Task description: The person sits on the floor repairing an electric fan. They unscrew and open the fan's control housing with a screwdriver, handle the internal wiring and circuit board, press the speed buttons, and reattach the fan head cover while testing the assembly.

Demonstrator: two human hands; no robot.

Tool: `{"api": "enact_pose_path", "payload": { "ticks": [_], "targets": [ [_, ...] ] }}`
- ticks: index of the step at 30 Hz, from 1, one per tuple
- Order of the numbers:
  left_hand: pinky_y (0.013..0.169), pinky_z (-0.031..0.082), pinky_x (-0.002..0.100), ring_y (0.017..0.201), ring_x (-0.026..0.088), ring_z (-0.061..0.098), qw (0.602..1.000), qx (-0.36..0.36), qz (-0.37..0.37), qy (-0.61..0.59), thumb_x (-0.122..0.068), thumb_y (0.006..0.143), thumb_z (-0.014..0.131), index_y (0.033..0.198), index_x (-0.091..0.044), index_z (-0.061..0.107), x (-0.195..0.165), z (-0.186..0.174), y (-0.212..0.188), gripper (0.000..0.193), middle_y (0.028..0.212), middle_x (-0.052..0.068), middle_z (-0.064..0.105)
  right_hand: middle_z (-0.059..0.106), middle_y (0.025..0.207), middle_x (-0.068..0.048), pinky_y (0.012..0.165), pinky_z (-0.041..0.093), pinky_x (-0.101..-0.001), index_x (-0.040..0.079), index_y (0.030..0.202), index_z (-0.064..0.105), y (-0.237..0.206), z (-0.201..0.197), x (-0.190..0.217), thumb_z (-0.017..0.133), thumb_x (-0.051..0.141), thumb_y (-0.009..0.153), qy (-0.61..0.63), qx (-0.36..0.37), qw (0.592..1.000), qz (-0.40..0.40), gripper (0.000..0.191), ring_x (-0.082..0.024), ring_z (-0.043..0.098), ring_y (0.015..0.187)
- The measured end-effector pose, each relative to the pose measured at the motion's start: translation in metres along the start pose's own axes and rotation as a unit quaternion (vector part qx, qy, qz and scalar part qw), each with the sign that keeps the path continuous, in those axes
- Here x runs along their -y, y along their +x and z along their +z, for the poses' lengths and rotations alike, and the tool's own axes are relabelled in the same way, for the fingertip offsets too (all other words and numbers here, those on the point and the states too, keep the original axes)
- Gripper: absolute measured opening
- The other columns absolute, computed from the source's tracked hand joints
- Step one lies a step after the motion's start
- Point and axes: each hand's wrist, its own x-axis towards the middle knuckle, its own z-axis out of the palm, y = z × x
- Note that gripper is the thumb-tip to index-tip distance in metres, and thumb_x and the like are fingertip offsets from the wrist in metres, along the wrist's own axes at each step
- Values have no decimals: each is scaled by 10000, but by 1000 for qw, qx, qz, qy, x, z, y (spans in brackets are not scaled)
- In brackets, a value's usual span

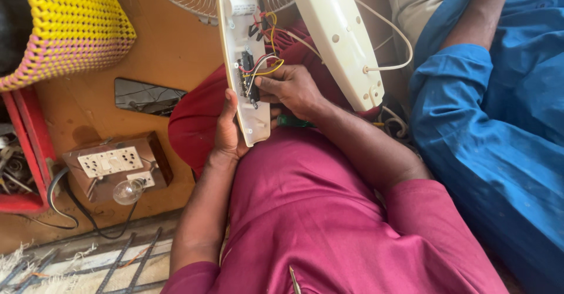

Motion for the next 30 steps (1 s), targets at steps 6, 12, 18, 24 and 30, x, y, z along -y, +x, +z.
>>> {"api": "enact_pose_path", "payload": {
  "ticks": [6,12,18,24,30],
  "targets": [
    [914,608,467,1040,295,714,1000,15,11,-24,-732,940,556,1465,-30,489,7,-3,-4,879,1213,174,673,761,984,-102,733,624,-286,-55,1153,731,-6,0,-7,670,88,977,-25,-8,1000,-1,235,-148,734,845],
    [947,596,483,1078,298,694,998,36,7,-49,-733,951,550,1485,-26,469,7,-2,-8,889,1268,181,639,758,979,-94,755,642,-266,-38,1187,719,-23,1,2,696,101,951,-99,-8,995,-6,275,-136,734,845],
    [972,584,478,1120,304,677,998,42,5,-43,-740,942,556,1479,-12,467,7,-3,-11,909,1295,196,633,746,877,-47,606,602,-249,-10,1161,753,-34,17,20,780,198,892,-181,-23,983,-2,341,-80,680,730],
    [977,587,493,1115,319,682,999,27,6,-41,-746,936,571,1474,14,467,9,-5,-9,937,1260,200,630,713,746,-18,494,530,-243,23,1112,793,-34,27,32,826,234,849,-267,-39,963,3,339,-67,618,589],
    [965,592,477,1098,299,691,999,27,7,-32,-746,914,573,1475,5,454,10,-7,-9,944,1262,183,636,753,818,-13,548,577,-235,14,1139,773,-27,19,22,805,181,850,-223,-11,975,-1,335,-53,655,670]
  ]
}}
